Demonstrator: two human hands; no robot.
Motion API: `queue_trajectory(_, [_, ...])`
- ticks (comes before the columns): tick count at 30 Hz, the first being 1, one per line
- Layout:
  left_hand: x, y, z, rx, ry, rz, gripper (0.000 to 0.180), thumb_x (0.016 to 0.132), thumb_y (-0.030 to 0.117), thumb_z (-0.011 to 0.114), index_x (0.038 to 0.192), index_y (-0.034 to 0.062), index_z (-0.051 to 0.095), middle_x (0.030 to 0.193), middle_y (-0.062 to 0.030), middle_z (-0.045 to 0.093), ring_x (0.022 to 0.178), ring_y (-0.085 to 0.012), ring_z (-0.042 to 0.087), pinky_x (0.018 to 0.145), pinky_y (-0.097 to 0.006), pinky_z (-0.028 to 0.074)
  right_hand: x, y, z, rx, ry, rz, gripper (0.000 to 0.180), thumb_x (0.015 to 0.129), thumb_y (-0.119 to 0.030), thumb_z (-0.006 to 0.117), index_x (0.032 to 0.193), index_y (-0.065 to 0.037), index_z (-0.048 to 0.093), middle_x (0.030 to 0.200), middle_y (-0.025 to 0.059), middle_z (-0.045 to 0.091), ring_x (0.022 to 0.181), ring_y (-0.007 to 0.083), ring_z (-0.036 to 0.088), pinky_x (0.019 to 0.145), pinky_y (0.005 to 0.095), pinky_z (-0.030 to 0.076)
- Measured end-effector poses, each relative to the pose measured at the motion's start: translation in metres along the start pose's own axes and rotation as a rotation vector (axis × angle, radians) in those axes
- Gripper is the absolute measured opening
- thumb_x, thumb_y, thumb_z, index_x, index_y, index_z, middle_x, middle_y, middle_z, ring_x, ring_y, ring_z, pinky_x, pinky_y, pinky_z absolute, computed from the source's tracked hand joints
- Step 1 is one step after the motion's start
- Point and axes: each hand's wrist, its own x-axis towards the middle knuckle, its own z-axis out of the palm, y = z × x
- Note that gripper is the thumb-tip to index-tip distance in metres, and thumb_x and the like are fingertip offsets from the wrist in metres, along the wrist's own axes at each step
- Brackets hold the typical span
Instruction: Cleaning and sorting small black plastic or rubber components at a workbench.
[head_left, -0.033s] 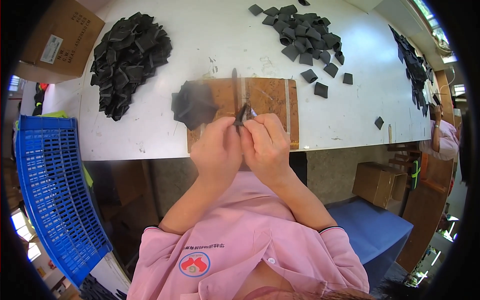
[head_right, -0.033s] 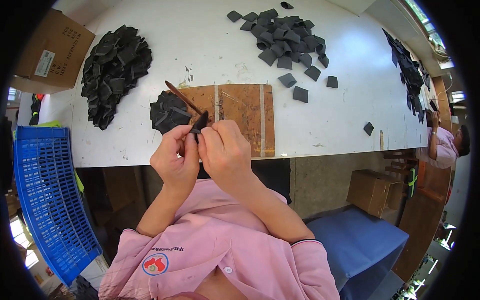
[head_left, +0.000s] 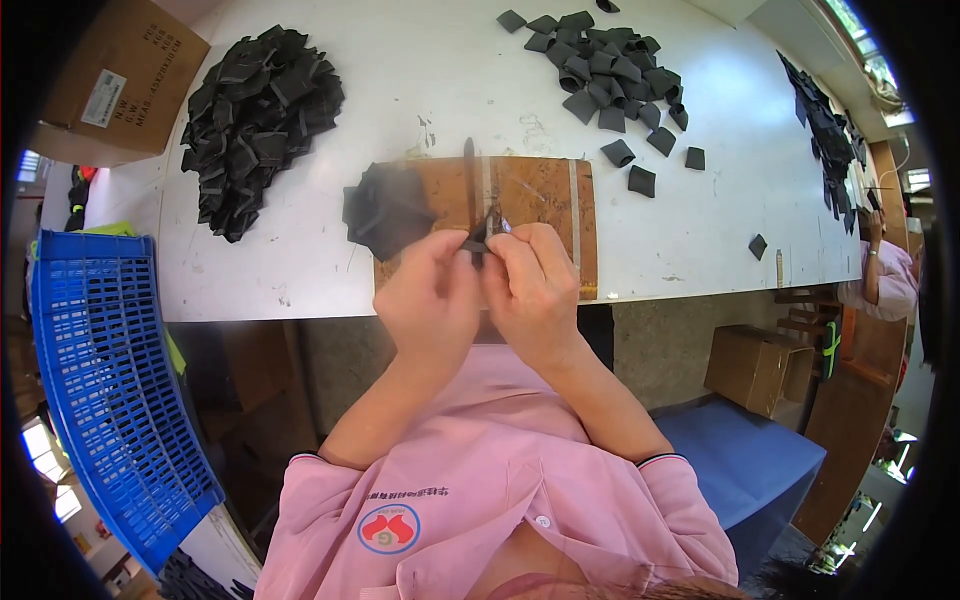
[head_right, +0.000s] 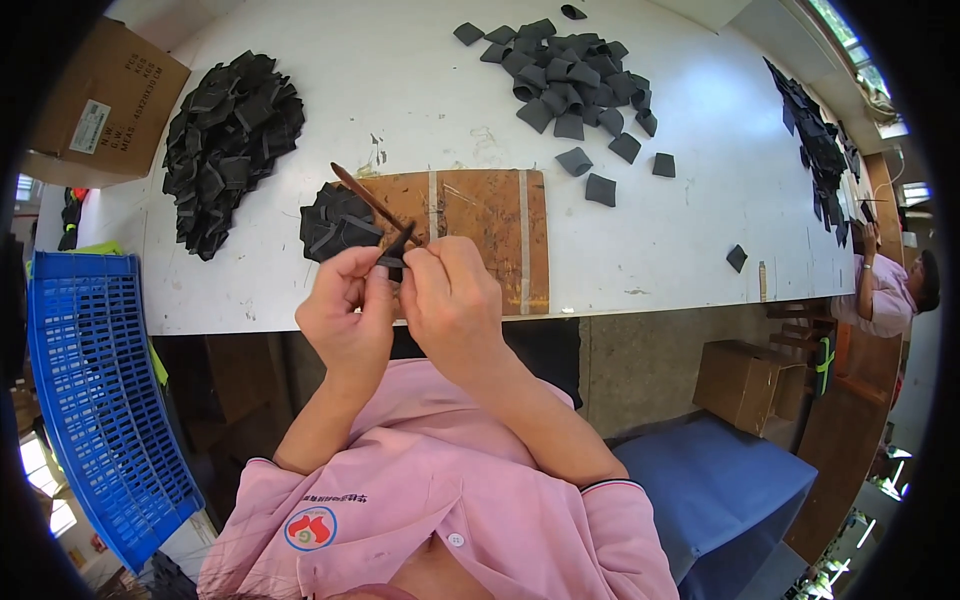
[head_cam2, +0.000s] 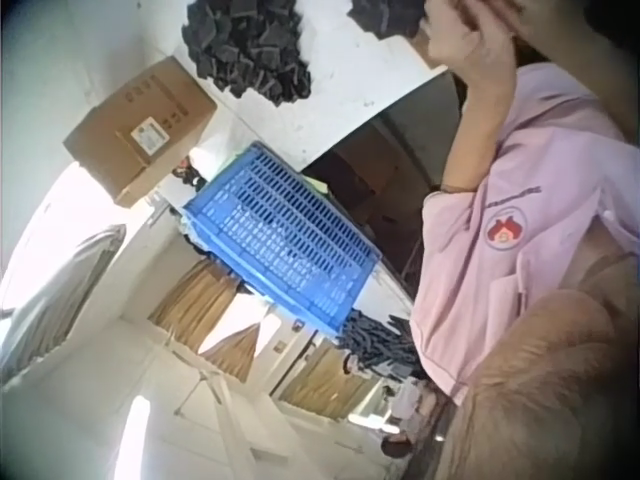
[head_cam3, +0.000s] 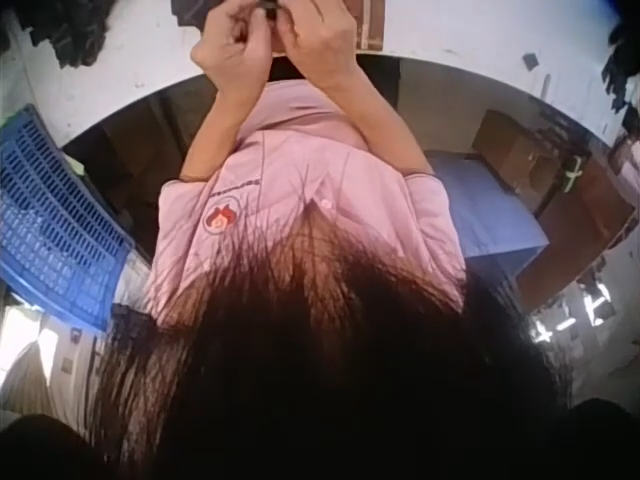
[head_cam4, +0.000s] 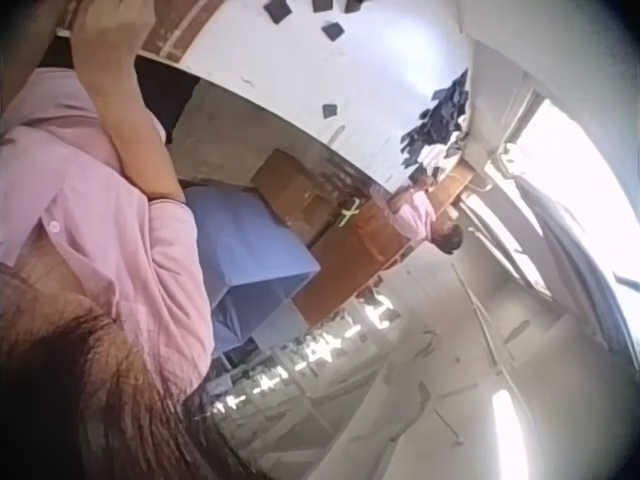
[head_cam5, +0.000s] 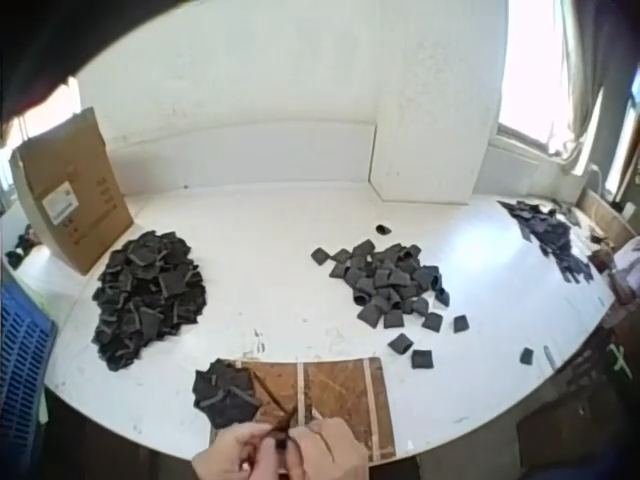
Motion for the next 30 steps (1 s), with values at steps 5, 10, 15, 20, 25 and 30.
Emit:
queue_trajectory(5, [0.022, -0.004, -0.023, -1.308, -0.396, -0.788, 0.019, 0.072, -0.007, 0.055, 0.089, 0.0001, 0.052, 0.076, -0.0056, 0.054, 0.041, -0.0025, 0.038, 0.035, -0.016, 0.028, 0.010, 0.011, -0.013, 0.736, -0.227, 0.795, 0.007, 0.072, 0.000, 0.058, 0.079, 0.001, 0.058, 0.066, 0.0020, 0.051, 0.054, 0.0095, 0.048, 0.045, 0.0230, 0.037])
queue_trajectory(10, [0.005, -0.002, -0.009, -0.222, 0.015, -0.165, 0.020, 0.071, -0.012, 0.047, 0.088, -0.0031, 0.052, 0.075, -0.0013, 0.052, 0.052, -0.0018, 0.044, 0.045, -0.014, 0.032, 0.001, 0.009, -0.010, 1.769, -0.382, 1.208, 0.010, 0.080, -0.015, 0.058, 0.077, -0.005, 0.057, 0.060, -0.0051, 0.041, 0.050, 0.0030, 0.033, 0.045, 0.0173, 0.027])
queue_trajectory(15, [0.014, 0.005, -0.018, -0.545, -0.033, -0.271, 0.022, 0.073, -0.011, 0.046, 0.093, -0.0037, 0.051, 0.078, -0.0070, 0.057, 0.042, -0.0021, 0.040, 0.038, -0.016, 0.028, 0.024, 0.002, -0.025, 1.354, -0.508, 1.009, 0.024, 0.086, -0.025, 0.053, 0.072, -0.006, 0.052, 0.060, -0.0066, 0.038, 0.055, 0.0029, 0.032, 0.048, 0.0182, 0.028])
queue_trajectory(20, [0.055, 0.038, -0.042, -1.844, -0.585, -0.603, 0.027, 0.081, -0.004, 0.040, 0.108, -0.0075, 0.040, 0.093, -0.0203, 0.056, 0.031, -0.0048, 0.033, 0.030, -0.018, 0.023, 0.092, -0.015, -0.042, 1.087, -0.467, 0.626, 0.026, 0.087, -0.024, 0.052, 0.070, -0.004, 0.052, 0.063, -0.0046, 0.045, 0.055, 0.0010, 0.034, 0.045, 0.0176, 0.027])
queue_trajectory(25, [0.074, 0.040, -0.031, -1.284, -0.191, -0.788, 0.019, 0.088, 0.005, 0.042, 0.105, -0.0018, 0.047, 0.076, -0.0078, 0.056, 0.031, -0.0022, 0.028, 0.030, -0.017, 0.021, 0.092, 0.023, -0.011, 1.263, -0.523, 0.822, 0.026, 0.086, -0.025, 0.053, 0.070, -0.005, 0.051, 0.055, -0.0059, 0.041, 0.047, 0.0016, 0.033, 0.041, 0.0179, 0.025])
queue_trajectory(30, [0.071, 0.012, -0.034, -1.508, -0.295, -0.804, 0.021, 0.091, 0.011, 0.038, 0.103, -0.0018, 0.050, 0.068, -0.0045, 0.055, 0.030, -0.0040, 0.027, 0.030, -0.017, 0.021, 0.088, 0.018, -0.009, 1.237, -0.536, 0.769, 0.027, 0.087, -0.027, 0.052, 0.071, -0.006, 0.050, 0.058, -0.0058, 0.039, 0.049, 0.0021, 0.032, 0.043, 0.0166, 0.026])
